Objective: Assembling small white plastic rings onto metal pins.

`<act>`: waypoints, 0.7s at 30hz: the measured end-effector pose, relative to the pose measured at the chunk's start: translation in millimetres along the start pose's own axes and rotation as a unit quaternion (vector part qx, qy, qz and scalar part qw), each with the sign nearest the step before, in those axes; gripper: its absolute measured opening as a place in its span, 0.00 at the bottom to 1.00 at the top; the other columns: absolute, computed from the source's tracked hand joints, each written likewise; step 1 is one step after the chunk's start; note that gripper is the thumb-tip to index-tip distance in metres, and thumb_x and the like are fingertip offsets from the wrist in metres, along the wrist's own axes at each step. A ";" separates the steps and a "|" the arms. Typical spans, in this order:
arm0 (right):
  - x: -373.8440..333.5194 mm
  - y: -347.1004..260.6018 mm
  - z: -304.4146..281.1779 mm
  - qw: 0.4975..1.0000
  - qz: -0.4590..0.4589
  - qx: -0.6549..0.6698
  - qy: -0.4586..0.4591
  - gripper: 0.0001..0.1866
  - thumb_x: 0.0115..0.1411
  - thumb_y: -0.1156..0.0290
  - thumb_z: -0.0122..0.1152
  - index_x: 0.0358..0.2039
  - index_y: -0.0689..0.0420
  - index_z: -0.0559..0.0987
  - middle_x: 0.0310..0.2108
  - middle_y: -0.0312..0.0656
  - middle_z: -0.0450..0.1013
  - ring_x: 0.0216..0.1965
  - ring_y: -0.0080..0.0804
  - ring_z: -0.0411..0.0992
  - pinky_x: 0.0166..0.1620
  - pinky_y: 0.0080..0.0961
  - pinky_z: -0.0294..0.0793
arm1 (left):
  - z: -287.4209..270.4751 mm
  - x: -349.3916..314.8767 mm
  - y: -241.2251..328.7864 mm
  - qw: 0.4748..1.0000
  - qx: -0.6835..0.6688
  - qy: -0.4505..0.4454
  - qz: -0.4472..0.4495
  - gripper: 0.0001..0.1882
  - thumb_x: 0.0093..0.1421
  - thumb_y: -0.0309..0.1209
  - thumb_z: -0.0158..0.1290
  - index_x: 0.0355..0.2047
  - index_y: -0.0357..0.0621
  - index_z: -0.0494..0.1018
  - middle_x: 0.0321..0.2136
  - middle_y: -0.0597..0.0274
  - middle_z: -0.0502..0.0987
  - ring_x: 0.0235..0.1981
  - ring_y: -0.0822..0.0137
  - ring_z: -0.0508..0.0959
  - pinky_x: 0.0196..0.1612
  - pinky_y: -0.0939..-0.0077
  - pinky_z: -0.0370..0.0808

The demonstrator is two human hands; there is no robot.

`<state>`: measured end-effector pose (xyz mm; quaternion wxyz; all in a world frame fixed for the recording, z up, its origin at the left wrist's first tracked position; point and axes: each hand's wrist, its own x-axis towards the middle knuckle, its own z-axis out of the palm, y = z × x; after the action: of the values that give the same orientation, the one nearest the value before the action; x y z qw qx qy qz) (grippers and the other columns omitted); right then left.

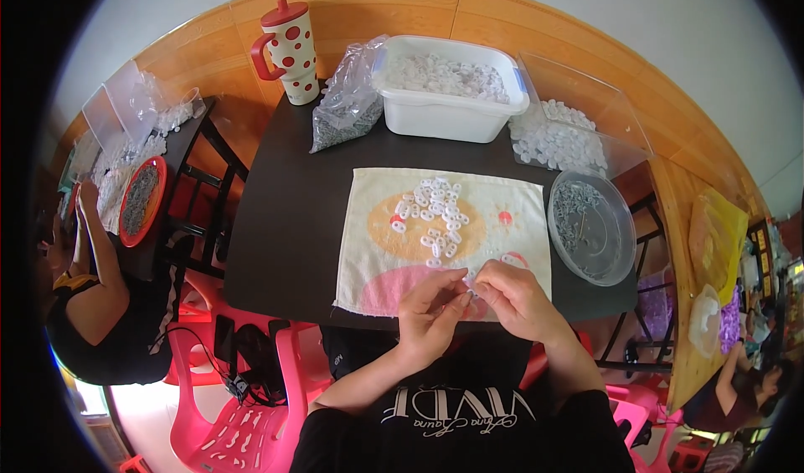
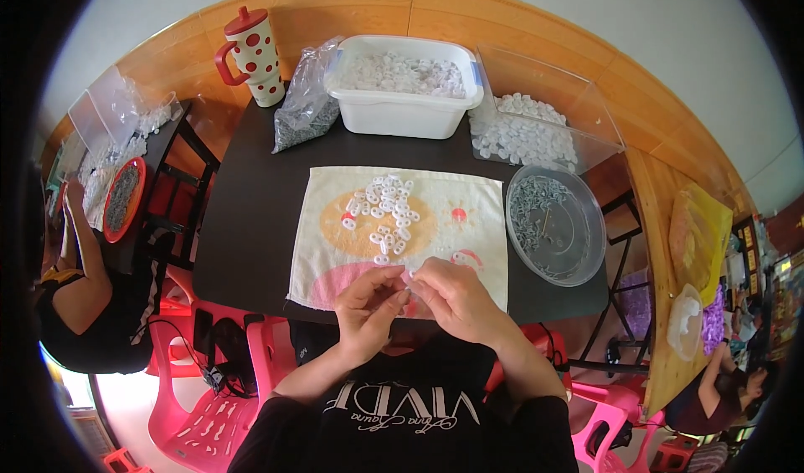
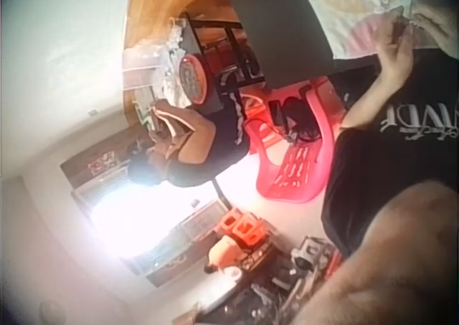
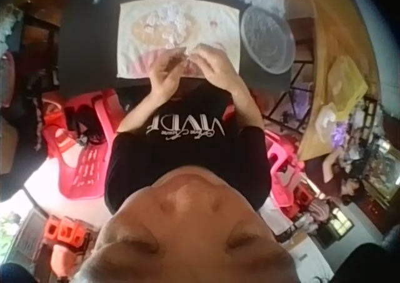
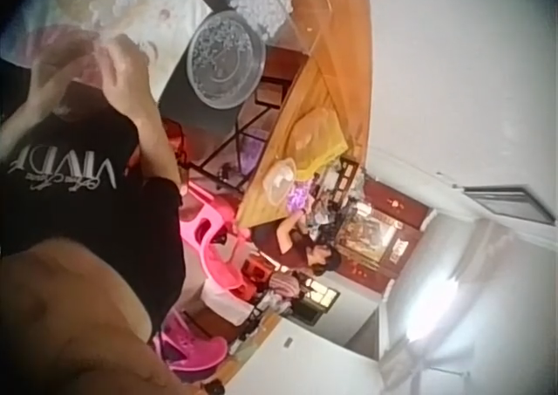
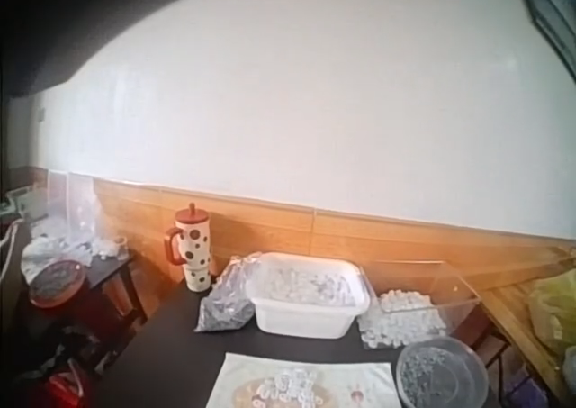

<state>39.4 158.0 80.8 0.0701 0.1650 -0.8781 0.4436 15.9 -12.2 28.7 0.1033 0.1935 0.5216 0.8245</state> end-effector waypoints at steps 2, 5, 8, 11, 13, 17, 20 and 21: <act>3.6 -0.9 -7.5 0.999 -0.018 0.007 0.035 0.03 0.60 0.82 0.55 0.35 0.64 0.74 0.30 0.45 0.70 0.29 0.36 0.71 0.31 0.26 0.68 | -1.0 0.5 0.4 1.000 -0.005 0.000 -0.005 0.19 0.59 0.12 0.52 0.52 0.33 0.71 0.34 0.61 0.76 0.33 0.76 0.75 0.35 0.84 0.73; 5.0 -3.3 -15.5 0.996 -0.034 0.015 0.080 0.10 0.56 0.86 0.56 0.39 0.64 0.76 0.36 0.45 0.72 0.33 0.31 0.72 0.33 0.21 0.71 | -2.2 1.5 -0.2 1.000 -0.010 -0.001 -0.010 0.20 0.59 0.12 0.52 0.52 0.33 0.70 0.34 0.61 0.76 0.33 0.76 0.75 0.35 0.84 0.73; 10.3 -7.6 -15.0 0.994 -0.076 -0.018 0.073 0.12 0.52 0.87 0.58 0.38 0.64 0.76 0.34 0.45 0.72 0.32 0.33 0.72 0.34 0.23 0.70 | -1.8 2.6 -0.6 1.000 -0.016 -0.007 -0.008 0.20 0.59 0.12 0.52 0.52 0.33 0.70 0.33 0.61 0.76 0.33 0.76 0.75 0.35 0.84 0.73; 13.2 -4.2 -11.1 0.991 -0.117 -0.031 0.048 0.12 0.53 0.85 0.58 0.38 0.58 0.77 0.33 0.41 0.73 0.32 0.38 0.71 0.38 0.31 0.65 | -1.2 2.2 1.1 0.999 -0.029 -0.010 -0.012 0.20 0.59 0.12 0.52 0.52 0.33 0.70 0.34 0.61 0.76 0.33 0.76 0.76 0.35 0.84 0.74; 12.2 -2.5 -8.3 0.991 -0.112 -0.032 0.062 0.13 0.53 0.84 0.59 0.39 0.57 0.76 0.32 0.39 0.73 0.32 0.37 0.71 0.36 0.31 0.64 | -1.0 2.0 1.6 0.999 -0.038 -0.009 -0.017 0.20 0.59 0.13 0.52 0.52 0.33 0.70 0.34 0.61 0.76 0.33 0.76 0.76 0.35 0.84 0.74; 12.1 -1.6 0.3 0.988 -0.122 -0.052 0.077 0.12 0.51 0.87 0.59 0.37 0.61 0.75 0.28 0.43 0.72 0.30 0.39 0.70 0.35 0.31 0.68 | -1.9 3.5 0.1 0.999 -0.048 0.006 -0.010 0.20 0.59 0.12 0.52 0.52 0.33 0.70 0.35 0.61 0.76 0.34 0.75 0.76 0.36 0.84 0.74; 10.5 2.7 2.1 0.988 -0.123 -0.054 0.077 0.15 0.52 0.85 0.59 0.41 0.56 0.75 0.32 0.39 0.73 0.33 0.39 0.71 0.37 0.31 0.64 | -2.9 3.2 0.4 0.999 -0.041 -0.001 -0.016 0.20 0.58 0.12 0.52 0.52 0.33 0.70 0.35 0.61 0.76 0.35 0.75 0.76 0.36 0.84 0.74; 11.0 2.6 1.7 0.986 -0.133 -0.066 0.072 0.15 0.52 0.85 0.59 0.41 0.57 0.74 0.32 0.39 0.73 0.33 0.39 0.71 0.38 0.31 0.64 | -3.1 2.8 0.8 0.999 -0.037 -0.007 -0.020 0.20 0.58 0.12 0.52 0.52 0.32 0.70 0.36 0.61 0.76 0.35 0.75 0.76 0.36 0.84 0.74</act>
<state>28.2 155.6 80.8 0.2023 0.2434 -0.8683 0.3819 12.0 -14.0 28.8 0.1307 0.1849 0.4936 0.8397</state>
